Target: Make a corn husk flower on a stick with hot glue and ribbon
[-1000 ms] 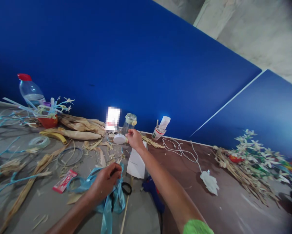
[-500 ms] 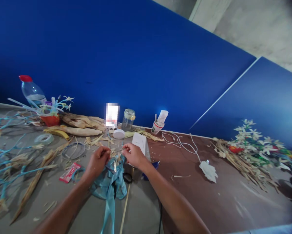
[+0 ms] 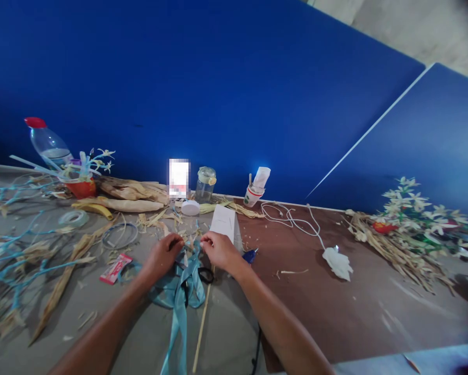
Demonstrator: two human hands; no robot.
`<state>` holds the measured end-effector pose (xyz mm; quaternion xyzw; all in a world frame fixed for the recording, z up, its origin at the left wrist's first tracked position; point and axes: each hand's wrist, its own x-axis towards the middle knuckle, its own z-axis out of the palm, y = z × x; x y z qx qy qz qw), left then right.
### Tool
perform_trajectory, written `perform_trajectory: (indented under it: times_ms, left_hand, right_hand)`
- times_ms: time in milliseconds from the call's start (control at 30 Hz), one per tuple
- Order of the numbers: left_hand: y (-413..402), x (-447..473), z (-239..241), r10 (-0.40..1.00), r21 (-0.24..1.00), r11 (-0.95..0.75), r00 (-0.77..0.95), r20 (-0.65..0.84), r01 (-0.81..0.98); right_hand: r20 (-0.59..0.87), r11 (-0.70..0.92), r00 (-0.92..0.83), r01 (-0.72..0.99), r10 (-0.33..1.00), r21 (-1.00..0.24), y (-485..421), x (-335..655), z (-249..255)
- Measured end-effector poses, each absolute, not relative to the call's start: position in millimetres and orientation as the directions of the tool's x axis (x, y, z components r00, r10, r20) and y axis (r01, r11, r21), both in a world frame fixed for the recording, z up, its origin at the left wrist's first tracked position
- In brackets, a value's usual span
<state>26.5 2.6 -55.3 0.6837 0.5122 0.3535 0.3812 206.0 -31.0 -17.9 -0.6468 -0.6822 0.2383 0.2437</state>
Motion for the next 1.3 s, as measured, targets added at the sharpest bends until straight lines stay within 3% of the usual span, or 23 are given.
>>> perform_trajectory:
  times_ms: [100, 267, 433, 533, 633, 733, 833, 900, 1000, 1300]
  left_hand:
    - [2.2, 27.0, -55.2, 0.979, 0.885, -0.166, 0.178, 0.096, 0.436]
    - [2.1, 27.4, -48.7, 0.981, 0.877, -0.176, 0.157, 0.118, 0.446]
    - [0.3, 27.3, -43.9, 0.981, 0.862, -0.184, 0.149, 0.128, 0.473]
    - [-1.1, 27.8, -44.0, 0.981, 0.880, -0.183, 0.143, 0.133, 0.439]
    - [-2.3, 29.1, -43.1, 0.986, 0.926, -0.152, 0.122, 0.117, 0.345]
    - [-4.0, 31.3, -39.3, 0.987, 0.977, -0.075, 0.156, 0.044, 0.199]
    - [-7.0, 34.0, -35.1, 0.958, 0.999, 0.011, 0.284, -0.022, 0.041]
    - [-10.0, 35.9, -33.7, 0.928, 0.996, 0.077, 0.369, -0.059, -0.033]
    - [-15.0, 38.2, -34.7, 0.876, 0.983, 0.156, 0.474, -0.091, -0.099]
    - [-20.8, 40.7, -40.0, 0.810, 0.917, 0.309, 0.574, -0.116, -0.251]
  right_hand:
    - [0.039, 0.073, -0.062, 0.839, 0.997, -0.539, -33.7, 201.1, -20.1]
    - [0.011, 0.157, -0.159, 0.964, 0.987, -0.216, -37.5, 180.7, -23.4]
    - [-0.086, 0.147, -0.159, 0.980, 0.983, -0.135, -33.0, 169.0, -24.0]
    - [-0.052, 0.083, -0.097, 0.972, 0.994, -0.222, -27.2, 173.2, -23.5]
    - [-0.022, -0.020, 0.011, 0.892, 1.000, -0.452, -19.7, 184.1, -19.3]
    - [-0.012, -0.046, 0.055, 0.658, 0.998, -0.752, -14.3, 196.3, -13.8]
    - [-0.027, -0.038, 0.042, 0.276, 0.999, -0.960, -15.0, 201.7, -10.9]
    - [-0.057, -0.057, 0.020, 0.045, 0.998, -0.997, -18.3, 200.1, -10.4]
    - [-0.060, -0.058, 0.018, -0.107, 0.998, -0.993, -23.3, 194.1, -11.1]
    - [-0.045, -0.044, 0.010, -0.093, 0.999, -0.995, -27.1, 187.2, -12.3]
